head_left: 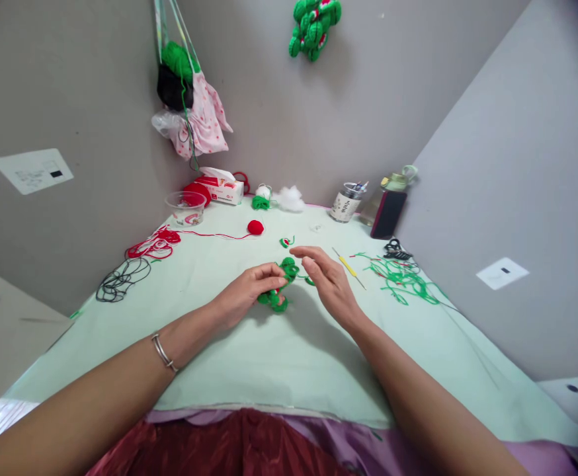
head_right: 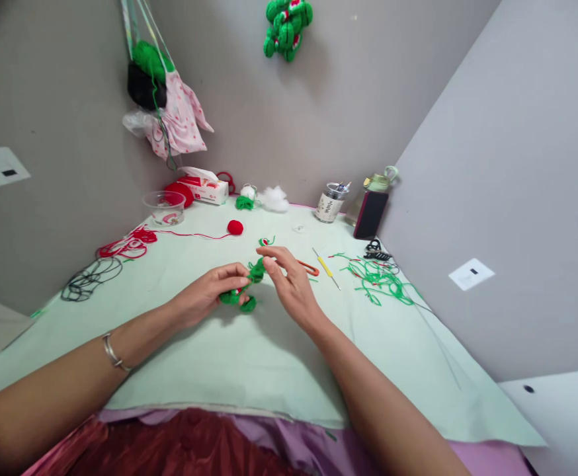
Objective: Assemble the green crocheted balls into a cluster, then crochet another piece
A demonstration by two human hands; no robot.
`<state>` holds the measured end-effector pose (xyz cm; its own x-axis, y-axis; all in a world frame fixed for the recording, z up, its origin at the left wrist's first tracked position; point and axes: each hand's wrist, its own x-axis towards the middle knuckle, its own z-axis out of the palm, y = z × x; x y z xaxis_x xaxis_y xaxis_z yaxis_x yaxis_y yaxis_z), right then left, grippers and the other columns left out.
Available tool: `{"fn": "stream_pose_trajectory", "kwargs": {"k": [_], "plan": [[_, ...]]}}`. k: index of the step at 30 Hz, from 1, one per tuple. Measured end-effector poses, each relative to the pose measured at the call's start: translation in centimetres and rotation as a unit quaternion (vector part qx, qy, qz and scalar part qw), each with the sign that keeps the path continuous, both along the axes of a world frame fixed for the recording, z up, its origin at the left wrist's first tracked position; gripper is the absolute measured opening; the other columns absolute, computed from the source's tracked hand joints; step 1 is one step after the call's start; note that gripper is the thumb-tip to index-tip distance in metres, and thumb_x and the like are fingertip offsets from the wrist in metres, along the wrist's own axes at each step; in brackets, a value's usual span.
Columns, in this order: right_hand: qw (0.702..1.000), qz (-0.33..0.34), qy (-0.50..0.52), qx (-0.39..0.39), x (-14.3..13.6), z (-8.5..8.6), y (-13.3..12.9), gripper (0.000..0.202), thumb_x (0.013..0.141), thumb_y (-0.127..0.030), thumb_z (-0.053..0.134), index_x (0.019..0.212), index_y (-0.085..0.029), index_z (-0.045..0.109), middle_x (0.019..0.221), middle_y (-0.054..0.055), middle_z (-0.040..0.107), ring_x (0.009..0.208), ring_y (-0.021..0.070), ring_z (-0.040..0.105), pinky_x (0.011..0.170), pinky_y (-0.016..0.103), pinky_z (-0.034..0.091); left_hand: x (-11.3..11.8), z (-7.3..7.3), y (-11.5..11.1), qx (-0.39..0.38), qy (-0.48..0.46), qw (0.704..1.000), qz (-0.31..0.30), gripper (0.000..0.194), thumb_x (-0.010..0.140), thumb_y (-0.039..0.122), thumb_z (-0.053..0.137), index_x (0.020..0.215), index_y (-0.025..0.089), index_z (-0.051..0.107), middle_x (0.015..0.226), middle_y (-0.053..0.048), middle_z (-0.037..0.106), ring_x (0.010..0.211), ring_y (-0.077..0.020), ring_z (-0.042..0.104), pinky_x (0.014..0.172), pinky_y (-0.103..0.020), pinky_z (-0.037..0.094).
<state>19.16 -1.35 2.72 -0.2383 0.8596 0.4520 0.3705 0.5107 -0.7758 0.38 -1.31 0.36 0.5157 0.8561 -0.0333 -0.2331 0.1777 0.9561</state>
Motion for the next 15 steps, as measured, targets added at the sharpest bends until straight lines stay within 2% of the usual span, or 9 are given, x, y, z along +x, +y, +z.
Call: {"fn": "stream_pose_trajectory", "kwargs": {"k": [3, 6, 9, 13, 15], "plan": [[0.997, 0.062, -0.038, -0.04, 0.3, 0.5, 0.0, 0.031, 0.099, -0.04, 0.047, 0.116, -0.024, 0.068, 0.121, 0.006, 0.067, 0.117, 0.0212, 0.059, 0.101, 0.034, 0.043, -0.2, 0.0, 0.1, 0.015, 0.034, 0.999, -0.021, 0.019, 0.081, 0.034, 0.071, 0.081, 0.017, 0.064, 0.071, 0.001, 0.059, 0.067, -0.012, 0.054, 0.069, -0.027, 0.04], [0.987, 0.12, -0.051, -0.095, 0.6, 0.5, 0.3, 0.031, 0.097, -0.043, 0.051, 0.109, -0.021, 0.07, 0.109, 0.006, 0.07, 0.103, 0.0202, 0.063, 0.092, 0.031, 0.046, -0.5, 0.0, 0.3, 0.022, 0.042, 0.999, -0.006, 0.021, 0.08, 0.036, 0.071, 0.082, 0.016, 0.067, 0.075, -0.001, 0.062, 0.07, -0.0124, 0.054, 0.07, -0.027, 0.04], [0.98, 0.133, -0.023, -0.145, 0.9, 0.2, 0.7, 0.029, 0.093, -0.045, 0.058, 0.098, -0.018, 0.07, 0.095, 0.004, 0.069, 0.09, 0.0179, 0.062, 0.081, 0.029, 0.047, -0.7, 0.3, 0.5, 0.021, 0.044, 0.999, 0.013, 0.023, 0.079, 0.038, 0.072, 0.081, 0.016, 0.067, 0.074, 0.0, 0.062, 0.07, -0.0119, 0.053, 0.07, -0.026, 0.038], [0.945, 0.203, 0.024, -0.257, 1.1, -0.1, 0.9, 0.027, 0.088, -0.044, 0.065, 0.088, -0.017, 0.067, 0.082, 0.002, 0.066, 0.08, 0.016, 0.06, 0.079, 0.029, 0.046, -0.9, 0.8, 0.5, 0.013, 0.051, 0.998, 0.046, 0.027, 0.076, 0.041, 0.075, 0.079, 0.016, 0.067, 0.073, -0.001, 0.063, 0.069, -0.0129, 0.054, 0.069, -0.027, 0.038], [0.931, 0.232, 0.019, -0.281, 1.1, -0.1, 0.8, 0.028, 0.088, -0.044, 0.066, 0.083, -0.016, 0.068, 0.078, 0.002, 0.067, 0.078, 0.016, 0.059, 0.08, 0.03, 0.046, -0.9, 0.9, 0.6, 0.011, 0.052, 0.997, 0.061, 0.027, 0.074, 0.041, 0.076, 0.078, 0.016, 0.066, 0.072, 0.0, 0.063, 0.068, -0.0132, 0.055, 0.068, -0.027, 0.038]]}}
